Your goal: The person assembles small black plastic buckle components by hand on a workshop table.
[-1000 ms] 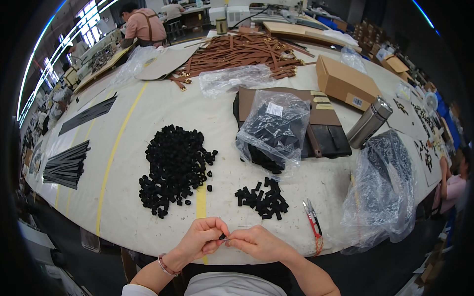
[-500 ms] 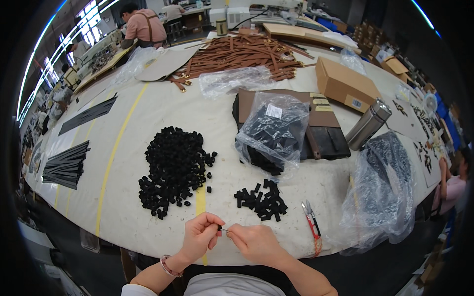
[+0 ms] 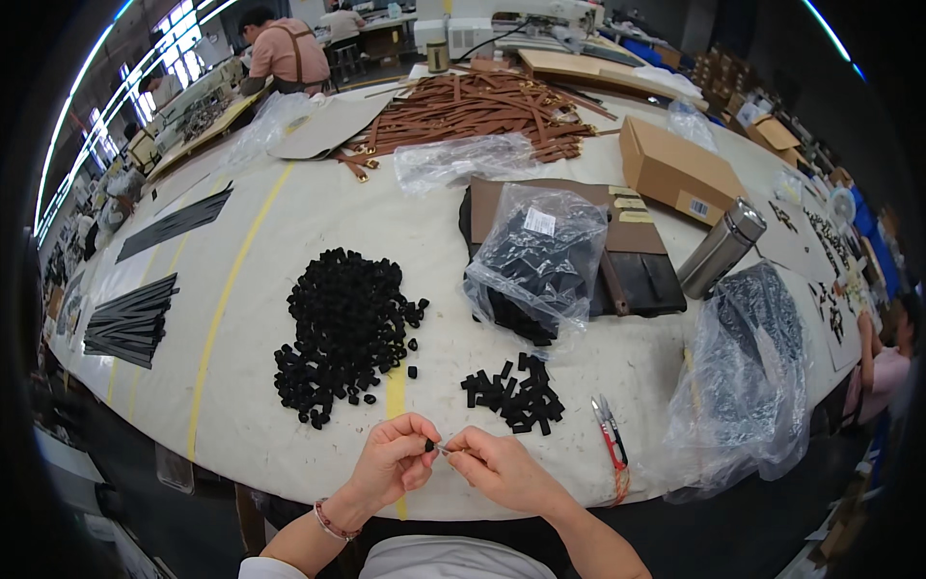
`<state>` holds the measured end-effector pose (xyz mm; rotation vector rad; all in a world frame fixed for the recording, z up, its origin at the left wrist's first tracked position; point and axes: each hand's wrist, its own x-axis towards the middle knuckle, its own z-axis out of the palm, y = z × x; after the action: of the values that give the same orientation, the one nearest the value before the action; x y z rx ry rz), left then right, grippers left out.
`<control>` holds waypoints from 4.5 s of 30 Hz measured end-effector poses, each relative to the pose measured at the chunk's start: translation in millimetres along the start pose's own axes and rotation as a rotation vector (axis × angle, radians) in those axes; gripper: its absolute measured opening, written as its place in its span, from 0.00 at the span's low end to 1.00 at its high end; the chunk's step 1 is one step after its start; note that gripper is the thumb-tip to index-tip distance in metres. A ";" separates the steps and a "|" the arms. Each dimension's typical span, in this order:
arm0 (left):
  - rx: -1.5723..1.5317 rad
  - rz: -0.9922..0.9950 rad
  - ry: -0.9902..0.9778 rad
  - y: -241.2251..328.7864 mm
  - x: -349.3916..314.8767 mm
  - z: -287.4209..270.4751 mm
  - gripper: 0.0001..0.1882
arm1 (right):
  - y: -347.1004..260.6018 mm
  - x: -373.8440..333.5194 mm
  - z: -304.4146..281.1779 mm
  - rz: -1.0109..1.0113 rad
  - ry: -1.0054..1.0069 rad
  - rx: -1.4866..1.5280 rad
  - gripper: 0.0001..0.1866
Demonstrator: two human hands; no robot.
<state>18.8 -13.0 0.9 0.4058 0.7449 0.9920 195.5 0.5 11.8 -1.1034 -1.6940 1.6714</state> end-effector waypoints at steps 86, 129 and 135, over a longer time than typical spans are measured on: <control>0.310 0.233 -0.070 -8.4 -1.2 -3.6 0.04 | -8.8 8.4 1.2 0.147 0.041 0.306 0.06; 0.472 -0.033 -0.120 -1.0 -15.3 -6.3 0.03 | 21.1 11.9 3.3 0.301 -0.292 0.793 0.06; 0.567 0.138 -0.040 -4.3 -15.5 -3.3 0.01 | 15.9 14.8 6.6 0.300 -0.224 0.672 0.06</control>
<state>13.9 -28.6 1.8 0.9768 0.9693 0.8867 185.2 7.6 -7.1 -0.8799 -0.9586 2.3813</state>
